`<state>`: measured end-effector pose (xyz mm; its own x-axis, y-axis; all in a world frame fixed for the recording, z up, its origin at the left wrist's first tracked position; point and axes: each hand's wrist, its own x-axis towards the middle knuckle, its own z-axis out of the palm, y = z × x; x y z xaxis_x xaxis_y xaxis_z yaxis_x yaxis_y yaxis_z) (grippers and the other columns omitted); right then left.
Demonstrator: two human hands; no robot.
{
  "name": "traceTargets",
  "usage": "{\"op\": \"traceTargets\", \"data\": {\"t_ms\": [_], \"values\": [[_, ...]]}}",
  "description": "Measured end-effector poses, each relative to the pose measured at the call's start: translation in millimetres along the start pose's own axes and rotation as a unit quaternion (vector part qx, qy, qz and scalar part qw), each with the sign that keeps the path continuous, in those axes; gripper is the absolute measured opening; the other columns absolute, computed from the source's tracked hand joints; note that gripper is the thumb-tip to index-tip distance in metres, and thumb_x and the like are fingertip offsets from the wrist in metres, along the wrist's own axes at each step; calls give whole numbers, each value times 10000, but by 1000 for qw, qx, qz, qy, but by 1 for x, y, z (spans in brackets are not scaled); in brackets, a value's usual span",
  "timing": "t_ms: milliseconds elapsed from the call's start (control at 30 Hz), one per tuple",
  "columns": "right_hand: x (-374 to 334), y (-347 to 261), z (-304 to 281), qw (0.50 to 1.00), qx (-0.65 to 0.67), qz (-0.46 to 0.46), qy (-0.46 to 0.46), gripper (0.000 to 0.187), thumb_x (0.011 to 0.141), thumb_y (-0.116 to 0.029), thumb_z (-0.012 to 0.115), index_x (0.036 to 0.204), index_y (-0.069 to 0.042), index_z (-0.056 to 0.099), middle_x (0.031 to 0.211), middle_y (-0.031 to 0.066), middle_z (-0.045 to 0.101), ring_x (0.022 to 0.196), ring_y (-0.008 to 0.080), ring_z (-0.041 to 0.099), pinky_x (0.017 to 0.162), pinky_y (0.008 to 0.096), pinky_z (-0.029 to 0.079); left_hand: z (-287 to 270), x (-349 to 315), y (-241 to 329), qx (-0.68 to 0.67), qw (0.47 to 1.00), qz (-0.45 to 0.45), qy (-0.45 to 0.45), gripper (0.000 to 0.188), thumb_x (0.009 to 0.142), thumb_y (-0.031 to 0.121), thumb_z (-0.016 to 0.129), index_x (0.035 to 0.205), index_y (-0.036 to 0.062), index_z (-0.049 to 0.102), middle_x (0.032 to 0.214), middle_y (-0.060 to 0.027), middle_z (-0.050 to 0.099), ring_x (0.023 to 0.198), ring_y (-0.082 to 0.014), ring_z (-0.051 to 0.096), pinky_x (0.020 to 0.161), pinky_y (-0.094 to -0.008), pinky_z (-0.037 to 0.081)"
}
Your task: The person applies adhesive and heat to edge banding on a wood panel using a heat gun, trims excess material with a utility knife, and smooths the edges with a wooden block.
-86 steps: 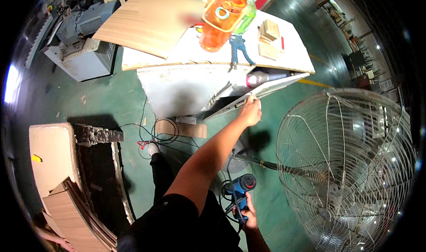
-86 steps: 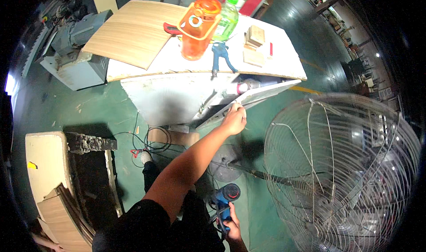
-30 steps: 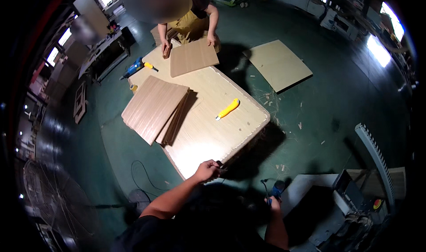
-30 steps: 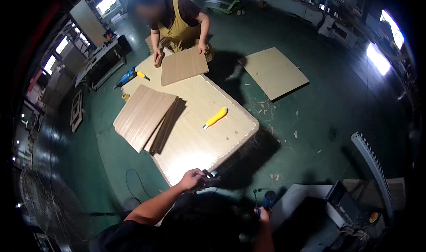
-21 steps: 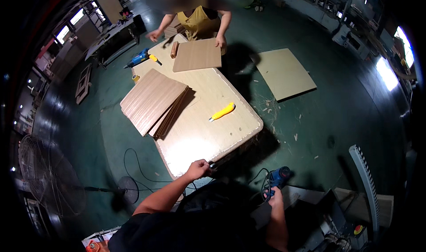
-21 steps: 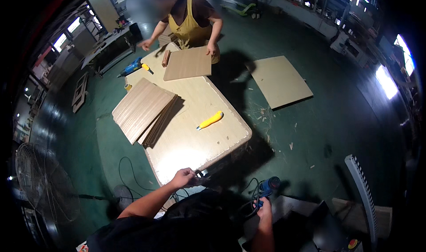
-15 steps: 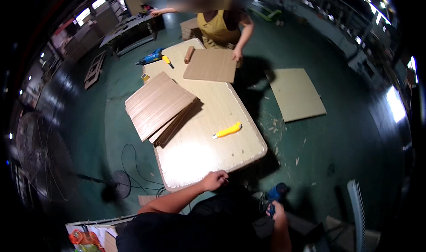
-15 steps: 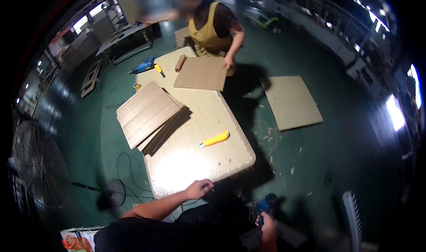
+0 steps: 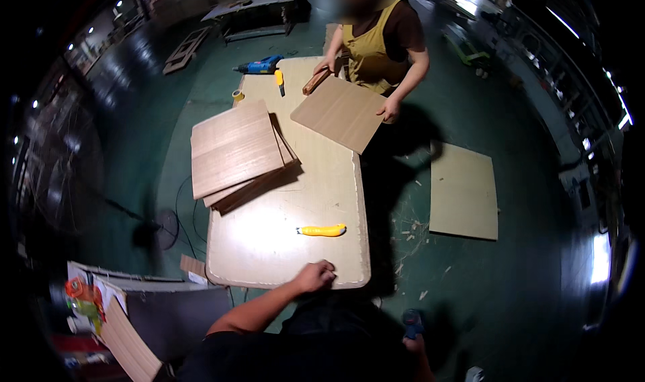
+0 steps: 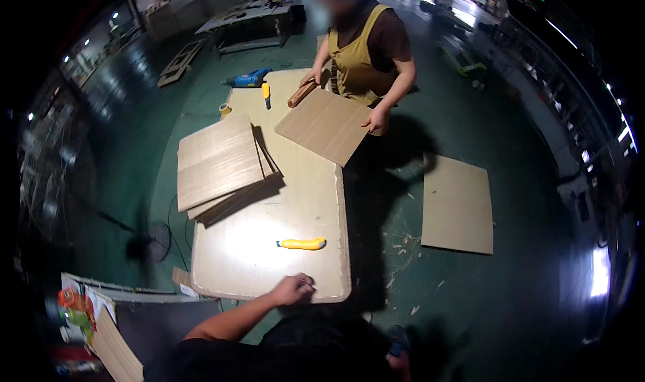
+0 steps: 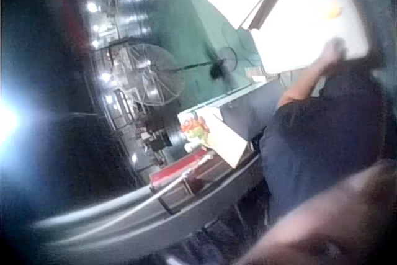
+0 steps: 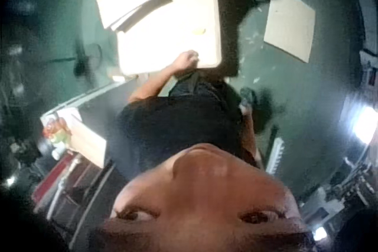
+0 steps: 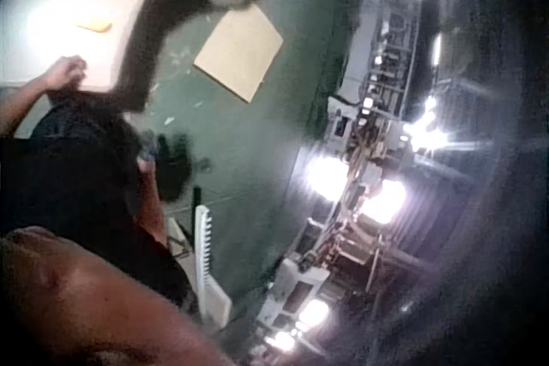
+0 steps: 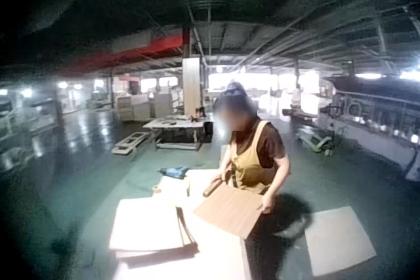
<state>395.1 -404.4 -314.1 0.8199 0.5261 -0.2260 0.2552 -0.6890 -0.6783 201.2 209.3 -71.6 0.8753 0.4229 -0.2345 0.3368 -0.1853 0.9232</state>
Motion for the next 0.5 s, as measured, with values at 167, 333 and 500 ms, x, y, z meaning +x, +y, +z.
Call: {"op": "traceTargets", "data": {"t_ms": [167,333,500], "values": [[84,-277,-120,975,-113,-36,-190,673,777,-284,780,1355,-55,521,1160,273,680,1075,478,640,936,546,493,-13,-60,-3,9,957,-157,246,201,963,165,651,1077,3,681,938,-164,781,880,-239,767,802,-365,603],[152,-389,-155,897,-202,-342,-195,643,816,-269,749,1364,-20,524,1226,206,661,1150,394,623,1027,519,396,9,-89,-39,-85,894,-166,406,192,967,122,667,1112,-1,638,899,-158,776,790,-189,747,702,-334,588],[174,-465,-108,832,-249,-461,-183,627,857,-265,727,1405,-37,523,1137,128,631,1055,299,628,968,518,392,3,-109,-24,-11,872,-171,458,231,963,131,681,1141,-8,631,888,-165,776,758,-193,747,696,-339,586]]}}
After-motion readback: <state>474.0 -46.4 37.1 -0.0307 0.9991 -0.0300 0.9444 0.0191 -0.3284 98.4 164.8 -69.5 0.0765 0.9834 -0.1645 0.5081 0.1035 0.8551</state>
